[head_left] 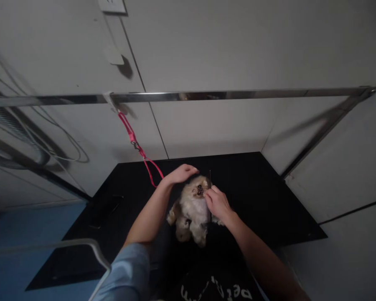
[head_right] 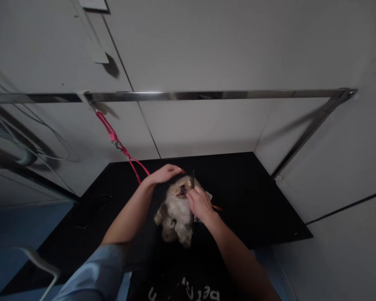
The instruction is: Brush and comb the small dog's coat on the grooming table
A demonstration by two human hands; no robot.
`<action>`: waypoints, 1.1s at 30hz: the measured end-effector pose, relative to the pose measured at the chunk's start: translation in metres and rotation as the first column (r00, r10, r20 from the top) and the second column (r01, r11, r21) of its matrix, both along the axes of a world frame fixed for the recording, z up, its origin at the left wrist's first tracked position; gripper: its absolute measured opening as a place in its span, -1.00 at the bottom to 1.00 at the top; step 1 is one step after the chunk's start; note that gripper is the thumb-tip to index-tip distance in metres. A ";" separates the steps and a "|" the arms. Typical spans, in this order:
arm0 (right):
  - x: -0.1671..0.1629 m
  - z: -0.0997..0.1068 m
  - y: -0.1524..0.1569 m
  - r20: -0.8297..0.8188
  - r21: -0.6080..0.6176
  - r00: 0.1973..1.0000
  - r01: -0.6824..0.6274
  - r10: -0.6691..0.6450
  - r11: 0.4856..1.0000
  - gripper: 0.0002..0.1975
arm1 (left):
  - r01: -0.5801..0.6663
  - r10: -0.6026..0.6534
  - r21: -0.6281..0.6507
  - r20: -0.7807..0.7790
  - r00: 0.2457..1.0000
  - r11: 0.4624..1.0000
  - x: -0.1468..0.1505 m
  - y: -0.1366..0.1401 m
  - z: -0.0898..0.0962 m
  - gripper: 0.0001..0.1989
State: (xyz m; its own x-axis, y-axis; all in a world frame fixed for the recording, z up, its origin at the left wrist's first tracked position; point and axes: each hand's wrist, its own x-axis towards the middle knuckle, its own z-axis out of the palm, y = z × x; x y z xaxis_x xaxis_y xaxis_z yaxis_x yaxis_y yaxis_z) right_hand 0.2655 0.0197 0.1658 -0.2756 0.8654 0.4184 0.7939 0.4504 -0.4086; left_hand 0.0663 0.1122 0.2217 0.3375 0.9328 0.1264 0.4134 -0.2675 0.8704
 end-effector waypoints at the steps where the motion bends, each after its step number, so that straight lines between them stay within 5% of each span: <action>1: 0.003 0.001 0.001 -0.012 -0.002 1.000 0.011 -0.011 1.000 -0.78 | 0.213 -0.217 -0.203 0.000 0.976 0.956 0.016 0.013 -0.002 -0.70; 3: 0.010 0.000 0.003 -0.063 -0.014 0.998 0.030 -0.031 0.999 -0.78 | 0.404 -0.400 -0.483 0.117 0.909 0.777 0.044 0.031 -0.011 -0.70; 5: 0.017 -0.004 0.007 -0.130 -0.026 0.991 0.034 -0.037 0.999 -0.78 | 0.474 -0.421 -0.610 0.242 0.874 0.635 0.061 0.039 -0.022 -0.68; 8: 0.022 -0.008 0.018 -0.209 -0.048 0.977 0.037 -0.047 0.998 -0.79 | 0.515 -0.402 -0.652 0.331 0.854 0.557 0.063 0.042 -0.033 -0.64; 10: 0.023 -0.008 0.024 -0.238 -0.081 0.969 0.048 -0.066 0.996 -0.78 | 0.499 -0.385 -0.624 0.322 0.865 0.601 0.058 0.042 -0.038 -0.67; 14: 0.024 -0.006 0.018 -0.219 -0.181 0.968 0.086 -0.125 0.980 -0.76 | 0.368 -0.259 -0.478 0.280 0.924 0.797 0.051 0.033 -0.048 -0.79; 16: 0.023 -0.006 0.003 -0.161 -0.243 0.961 0.181 -0.224 0.953 -0.61 | 0.259 -0.141 -0.461 0.274 0.951 0.849 0.052 0.027 -0.054 -0.83; 19: 0.015 -0.007 -0.024 -0.057 -0.262 0.948 0.288 -0.313 0.921 -0.45 | 0.123 0.022 -0.521 0.265 0.964 0.845 0.054 0.019 -0.057 -0.84; 23: 0.006 0.004 -0.038 0.138 -0.186 0.976 0.195 -0.171 0.963 -0.69 | 0.058 0.169 -0.555 0.349 0.922 0.830 0.053 0.007 -0.057 -0.92; 27: 0.012 0.027 -0.032 0.261 -0.157 0.938 0.275 -0.229 0.948 -0.67 | 0.020 0.281 -0.578 0.425 0.860 0.816 0.045 -0.010 -0.056 -0.87; 31: 0.013 0.050 -0.033 0.360 -0.215 0.933 0.111 -0.027 0.970 -0.70 | 0.000 0.325 -0.556 0.487 0.811 0.831 0.037 -0.030 -0.055 -0.77; 33: 0.011 0.059 -0.037 0.421 -0.247 0.907 0.128 -0.013 0.960 -0.73 | -0.020 0.308 -0.529 0.462 0.832 0.848 0.034 -0.038 -0.054 -0.73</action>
